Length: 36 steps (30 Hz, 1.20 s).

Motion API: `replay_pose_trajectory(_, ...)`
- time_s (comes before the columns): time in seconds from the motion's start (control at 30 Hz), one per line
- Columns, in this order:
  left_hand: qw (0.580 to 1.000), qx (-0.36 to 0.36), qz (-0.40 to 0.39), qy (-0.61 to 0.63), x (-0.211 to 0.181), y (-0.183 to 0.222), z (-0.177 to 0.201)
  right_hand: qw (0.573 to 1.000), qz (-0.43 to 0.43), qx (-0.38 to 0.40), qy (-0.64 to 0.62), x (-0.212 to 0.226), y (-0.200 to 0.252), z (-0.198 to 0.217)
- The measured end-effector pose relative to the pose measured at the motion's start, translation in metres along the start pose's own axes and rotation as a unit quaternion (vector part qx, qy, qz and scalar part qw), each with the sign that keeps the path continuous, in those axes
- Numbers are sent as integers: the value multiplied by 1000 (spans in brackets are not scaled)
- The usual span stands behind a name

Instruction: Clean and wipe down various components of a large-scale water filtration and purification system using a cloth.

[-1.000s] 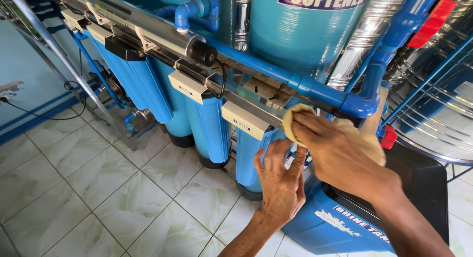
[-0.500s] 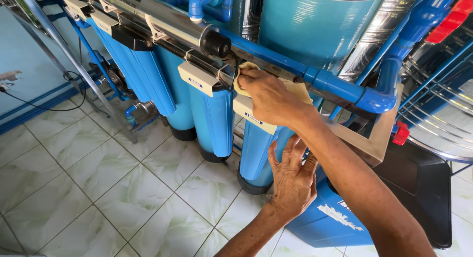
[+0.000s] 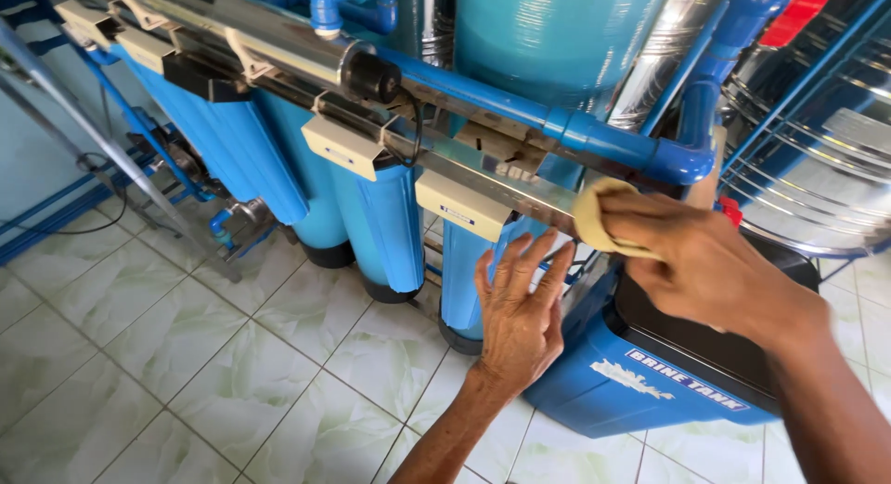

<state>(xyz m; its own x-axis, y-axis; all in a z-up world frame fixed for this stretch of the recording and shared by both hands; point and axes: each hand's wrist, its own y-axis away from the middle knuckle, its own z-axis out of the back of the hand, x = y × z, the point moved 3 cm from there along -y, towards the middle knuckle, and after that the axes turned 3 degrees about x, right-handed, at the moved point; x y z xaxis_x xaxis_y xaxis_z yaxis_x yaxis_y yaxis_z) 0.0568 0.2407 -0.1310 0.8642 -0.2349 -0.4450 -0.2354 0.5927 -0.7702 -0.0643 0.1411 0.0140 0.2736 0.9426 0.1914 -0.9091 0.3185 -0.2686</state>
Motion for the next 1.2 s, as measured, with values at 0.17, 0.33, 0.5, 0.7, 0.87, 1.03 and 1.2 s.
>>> replay_pose_trajectory(0.17,1000,-25,16,2,11,-9,22,995,19,-93,34,26,26,-1)
replay_pose_trajectory(0.33,999,-23,23,-14,25,-10,29,985,7,-136,108,34,-27,-55)
replay_pose_trajectory(0.5,998,-46,30,11,44,-2,26,958,35,-245,147,56,-83,-92)
replay_pose_trajectory(0.7,998,-66,8,6,19,-8,33,934,23,-314,166,58,-21,-90)
replay_pose_trajectory(0.87,997,-69,-31,22,-13,-23,26,902,-22,-404,148,26,50,-86)
replay_pose_trajectory(1.03,995,-49,-85,31,-32,-38,17,821,-117,-554,-68,-1,94,-110)
replay_pose_trajectory(1.2,991,-12,-132,-2,-48,-45,2,801,-234,-527,-161,-15,88,-146)
